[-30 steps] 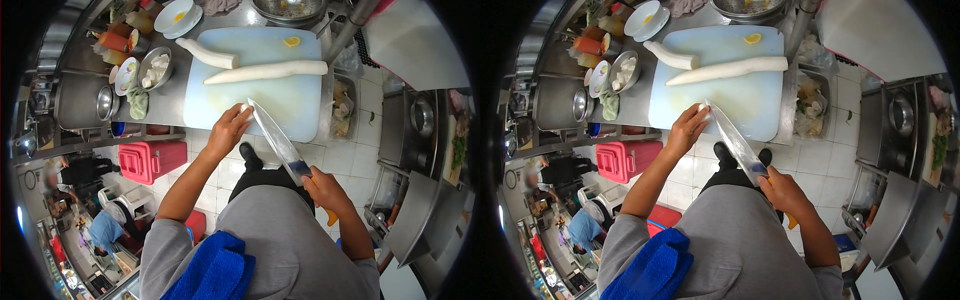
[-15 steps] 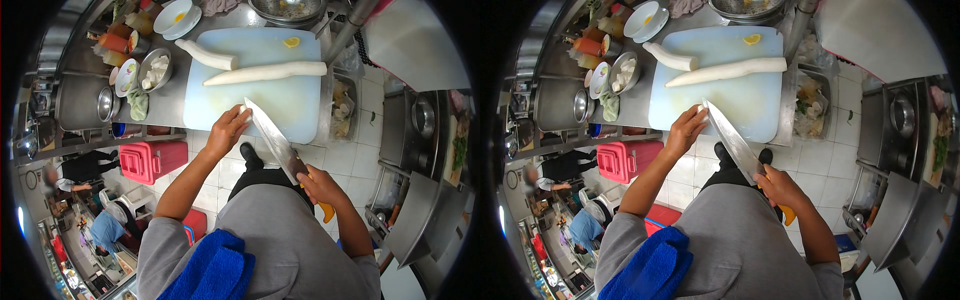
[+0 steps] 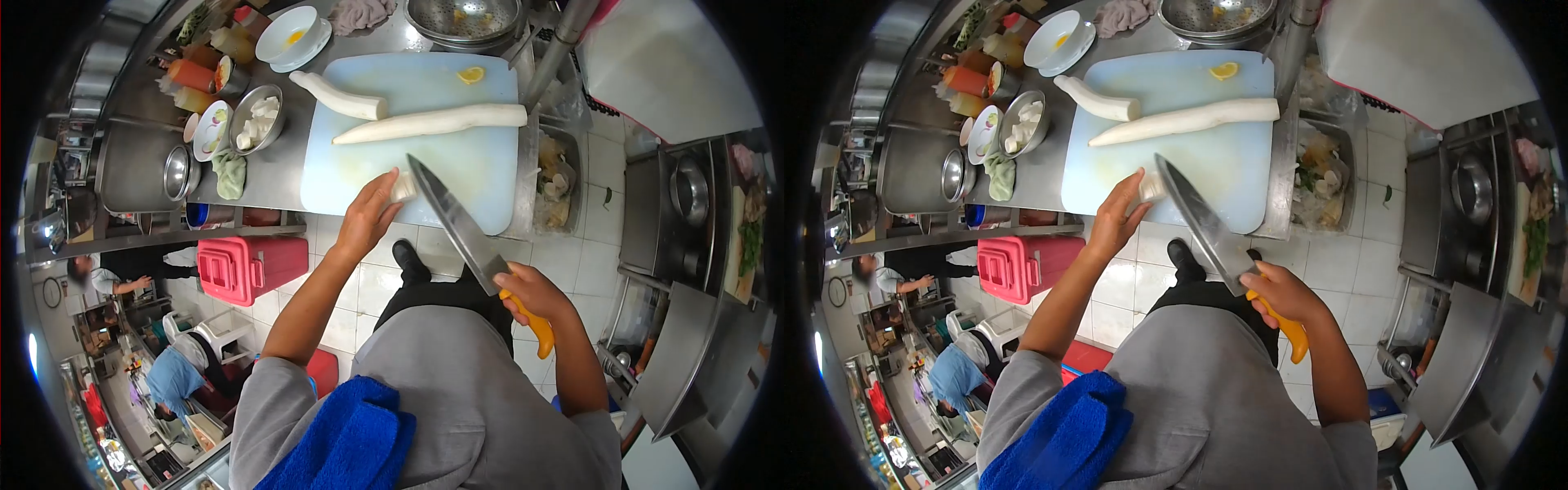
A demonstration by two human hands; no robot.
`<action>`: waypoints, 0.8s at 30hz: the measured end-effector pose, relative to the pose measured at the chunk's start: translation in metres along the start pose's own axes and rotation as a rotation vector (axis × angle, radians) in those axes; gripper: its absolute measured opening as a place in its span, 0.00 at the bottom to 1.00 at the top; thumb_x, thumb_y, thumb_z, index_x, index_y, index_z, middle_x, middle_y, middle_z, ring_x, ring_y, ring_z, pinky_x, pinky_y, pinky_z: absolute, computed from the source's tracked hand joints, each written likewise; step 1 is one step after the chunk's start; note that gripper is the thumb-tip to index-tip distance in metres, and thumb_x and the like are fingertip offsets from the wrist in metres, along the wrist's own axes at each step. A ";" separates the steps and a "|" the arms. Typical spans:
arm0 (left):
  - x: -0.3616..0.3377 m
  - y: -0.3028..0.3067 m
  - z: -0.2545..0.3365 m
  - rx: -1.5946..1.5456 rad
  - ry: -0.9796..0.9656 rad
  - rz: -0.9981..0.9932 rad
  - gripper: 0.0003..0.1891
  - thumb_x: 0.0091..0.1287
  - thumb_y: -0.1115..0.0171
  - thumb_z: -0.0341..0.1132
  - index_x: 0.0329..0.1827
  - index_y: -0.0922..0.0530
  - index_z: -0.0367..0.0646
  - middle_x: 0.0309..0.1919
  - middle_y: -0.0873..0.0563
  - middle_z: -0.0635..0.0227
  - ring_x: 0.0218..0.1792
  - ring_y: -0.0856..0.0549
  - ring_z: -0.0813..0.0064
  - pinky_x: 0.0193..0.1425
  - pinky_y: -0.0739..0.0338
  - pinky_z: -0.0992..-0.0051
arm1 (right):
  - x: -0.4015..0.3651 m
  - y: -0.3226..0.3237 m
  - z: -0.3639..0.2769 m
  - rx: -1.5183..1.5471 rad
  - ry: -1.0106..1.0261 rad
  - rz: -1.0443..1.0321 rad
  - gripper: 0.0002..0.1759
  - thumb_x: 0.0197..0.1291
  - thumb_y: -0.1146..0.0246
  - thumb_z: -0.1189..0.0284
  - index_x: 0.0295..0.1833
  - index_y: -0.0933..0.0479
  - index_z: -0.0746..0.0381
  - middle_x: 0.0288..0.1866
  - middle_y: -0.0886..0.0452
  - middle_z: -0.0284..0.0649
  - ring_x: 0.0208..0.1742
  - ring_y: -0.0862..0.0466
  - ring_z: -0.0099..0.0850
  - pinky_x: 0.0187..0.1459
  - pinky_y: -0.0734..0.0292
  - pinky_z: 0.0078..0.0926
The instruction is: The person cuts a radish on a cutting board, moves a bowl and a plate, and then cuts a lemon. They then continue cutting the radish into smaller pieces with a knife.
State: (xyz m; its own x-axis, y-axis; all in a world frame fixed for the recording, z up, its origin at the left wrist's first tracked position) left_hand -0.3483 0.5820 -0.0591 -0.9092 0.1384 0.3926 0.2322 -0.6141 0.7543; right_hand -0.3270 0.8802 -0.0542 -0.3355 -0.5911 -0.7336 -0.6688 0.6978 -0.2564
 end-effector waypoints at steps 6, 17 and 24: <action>-0.003 -0.006 -0.006 -0.119 0.202 -0.001 0.32 0.58 0.30 0.26 0.65 0.33 0.40 0.56 0.21 0.54 0.52 0.18 0.53 0.55 0.21 0.65 | -0.014 -0.002 0.010 -0.043 0.028 0.136 0.17 0.71 0.46 0.59 0.47 0.30 0.64 0.20 0.29 0.34 0.13 0.28 0.23 0.17 0.31 0.23; 0.008 -0.003 -0.008 -0.108 0.230 -0.095 0.29 0.55 0.30 0.25 0.62 0.30 0.39 0.54 0.23 0.54 0.53 0.22 0.54 0.57 0.25 0.64 | -0.016 -0.013 0.001 -0.322 0.068 0.207 0.17 0.70 0.46 0.61 0.40 0.32 0.67 0.19 0.27 0.35 0.13 0.26 0.23 0.18 0.28 0.23; 0.004 -0.003 -0.009 -0.120 0.300 -0.116 0.28 0.58 0.30 0.25 0.61 0.30 0.37 0.56 0.23 0.54 0.53 0.19 0.56 0.58 0.21 0.65 | -0.023 -0.010 -0.017 -0.409 0.032 0.204 0.17 0.69 0.46 0.60 0.40 0.31 0.66 0.19 0.27 0.36 0.14 0.25 0.24 0.19 0.28 0.24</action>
State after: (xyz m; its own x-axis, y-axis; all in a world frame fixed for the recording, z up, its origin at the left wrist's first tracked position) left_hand -0.3560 0.5773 -0.0644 -0.9925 -0.0112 0.1217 0.0950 -0.6971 0.7106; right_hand -0.3232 0.8799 -0.0242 -0.5033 -0.4746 -0.7221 -0.7918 0.5879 0.1655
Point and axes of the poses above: each hand's wrist, its own x-axis towards the middle knuckle, its own y-axis out of the back of the hand, z = x × y, the point moved 4 cm from there along x, towards the middle knuckle
